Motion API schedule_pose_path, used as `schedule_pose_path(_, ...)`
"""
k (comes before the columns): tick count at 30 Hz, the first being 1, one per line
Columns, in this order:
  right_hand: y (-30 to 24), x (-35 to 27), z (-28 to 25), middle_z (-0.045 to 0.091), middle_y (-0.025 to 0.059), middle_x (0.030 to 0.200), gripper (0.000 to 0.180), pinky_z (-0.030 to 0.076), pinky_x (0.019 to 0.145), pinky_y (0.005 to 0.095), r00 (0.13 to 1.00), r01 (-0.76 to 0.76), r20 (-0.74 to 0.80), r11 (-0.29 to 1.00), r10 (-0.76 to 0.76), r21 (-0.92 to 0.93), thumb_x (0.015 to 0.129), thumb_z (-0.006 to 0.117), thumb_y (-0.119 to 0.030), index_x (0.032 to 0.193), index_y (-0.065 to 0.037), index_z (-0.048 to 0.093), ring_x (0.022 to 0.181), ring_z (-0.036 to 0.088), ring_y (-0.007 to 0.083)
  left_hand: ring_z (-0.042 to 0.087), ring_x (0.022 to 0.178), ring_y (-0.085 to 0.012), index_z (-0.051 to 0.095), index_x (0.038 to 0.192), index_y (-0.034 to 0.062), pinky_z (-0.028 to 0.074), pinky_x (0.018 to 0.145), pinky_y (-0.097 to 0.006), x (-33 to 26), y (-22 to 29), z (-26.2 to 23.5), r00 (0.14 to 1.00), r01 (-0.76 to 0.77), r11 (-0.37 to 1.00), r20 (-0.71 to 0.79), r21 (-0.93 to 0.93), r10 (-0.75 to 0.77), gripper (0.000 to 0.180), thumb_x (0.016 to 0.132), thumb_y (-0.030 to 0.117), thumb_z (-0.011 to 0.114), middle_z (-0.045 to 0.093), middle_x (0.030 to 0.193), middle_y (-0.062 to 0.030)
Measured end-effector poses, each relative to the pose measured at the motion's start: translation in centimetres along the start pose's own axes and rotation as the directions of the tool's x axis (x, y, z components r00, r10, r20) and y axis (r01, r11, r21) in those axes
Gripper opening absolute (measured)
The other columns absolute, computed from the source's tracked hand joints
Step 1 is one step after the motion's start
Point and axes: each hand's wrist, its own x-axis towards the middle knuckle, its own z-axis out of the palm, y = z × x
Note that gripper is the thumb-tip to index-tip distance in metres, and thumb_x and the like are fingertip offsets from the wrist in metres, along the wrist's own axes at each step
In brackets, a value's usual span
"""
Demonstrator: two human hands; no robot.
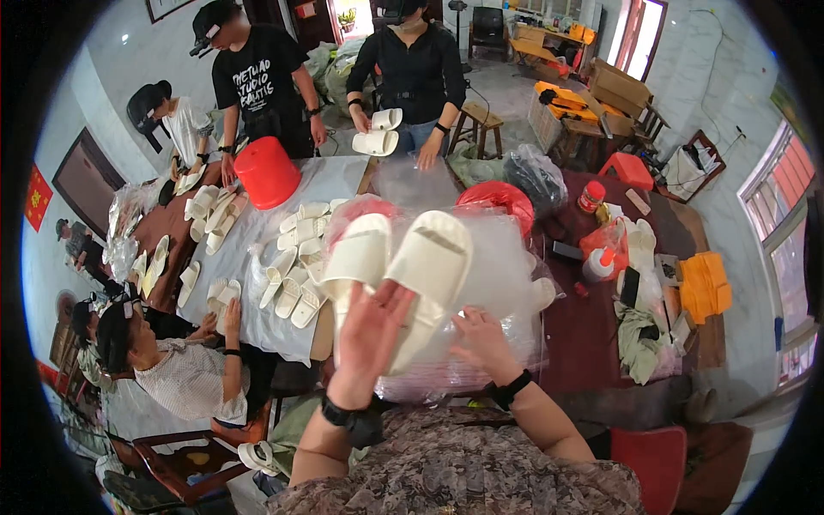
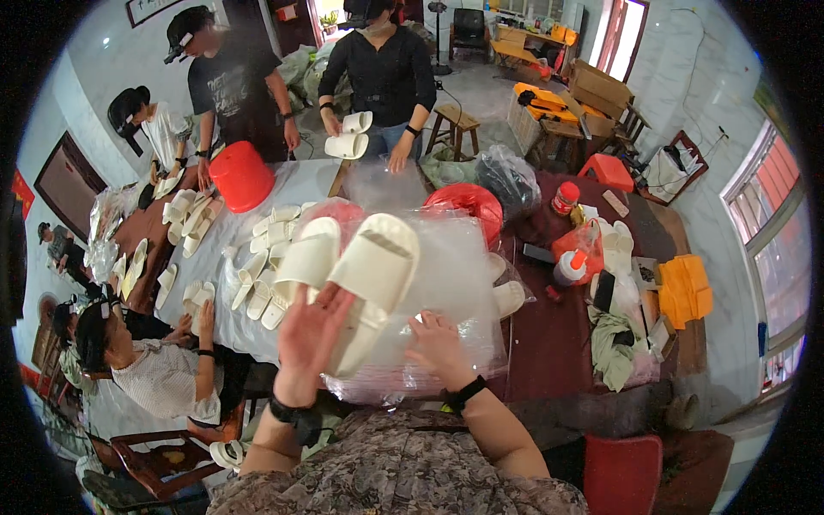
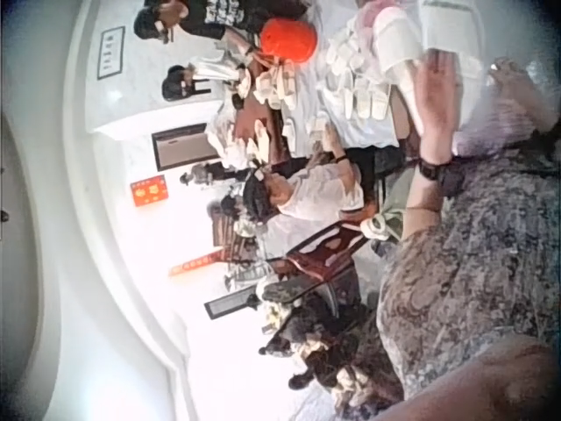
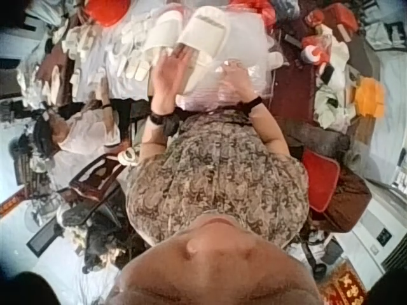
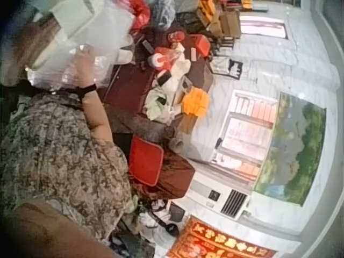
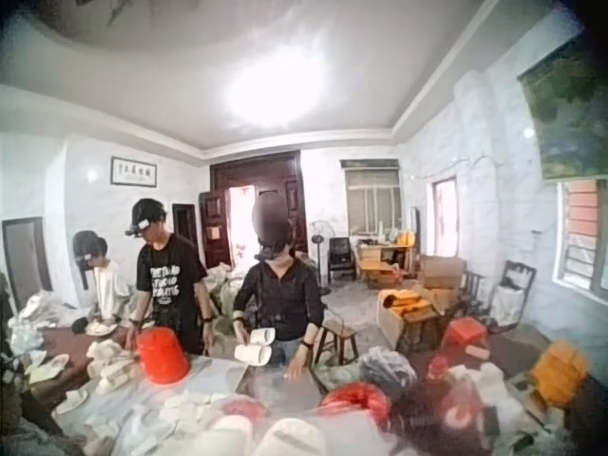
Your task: The recorder is seen inspecting and packing white plastic slides/shoes into plastic bags at a manufacturing or processing facility.
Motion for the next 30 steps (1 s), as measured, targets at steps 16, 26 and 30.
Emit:
schedule_pose_path(16, 3.7, -1.6, 1.5, 0.064, 0.0206, 0.116, 0.037, 0.046, 0.095, 0.0466, 0.995, 0.069, -0.090, 0.898, -0.033, 0.435, 0.086, 0.065, -0.018, 0.121, -0.007, 0.061, 0.109, 0.058, 0.0405, 0.045, 0.129, -0.0344, 0.040, 0.138, -0.0003, 0.039, 0.109, -0.043, 3.5, -12.7, -9.2, 0.983, 0.165, 0.249, -0.137, 0.954, -0.125, 0.056, 0.092, 0.022, 0.064, 0.053, 0.131, -0.0224)
schedule_pose_path(26, 3.9, -3.2, -1.9, 0.063, 0.0241, 0.111, 0.029, 0.051, 0.085, 0.0465, 0.978, 0.190, -0.131, 0.952, -0.162, 0.242, 0.089, 0.056, -0.011, 0.116, -0.002, 0.060, 0.099, 0.061, 0.0427, 0.033, 0.133, -0.0516, 0.036, 0.143, -0.0011, 0.033, 0.109, -0.052, -1.3, -9.7, -13.8, 0.992, -0.113, -0.529, 0.128, 0.841, -0.008, 0.091, 0.078, 0.048, 0.076, 0.035, 0.141, -0.0378)
schedule_pose_path(30, 0.6, -5.0, -8.0, 0.067, 0.0200, 0.099, 0.029, 0.052, 0.079, 0.0444, 0.950, -0.012, 0.308, 0.977, -0.054, 0.211, 0.089, 0.060, -0.021, 0.111, -0.002, 0.063, 0.088, 0.064, 0.0384, 0.030, 0.135, -0.0526, 0.033, 0.145, 0.0001, 0.031, 0.110, -0.053, -1.5, -9.6, -13.9, 0.997, -0.081, -0.541, 0.074, 0.837, -0.034, 0.091, 0.080, 0.052, 0.072, 0.032, 0.143, -0.0385)
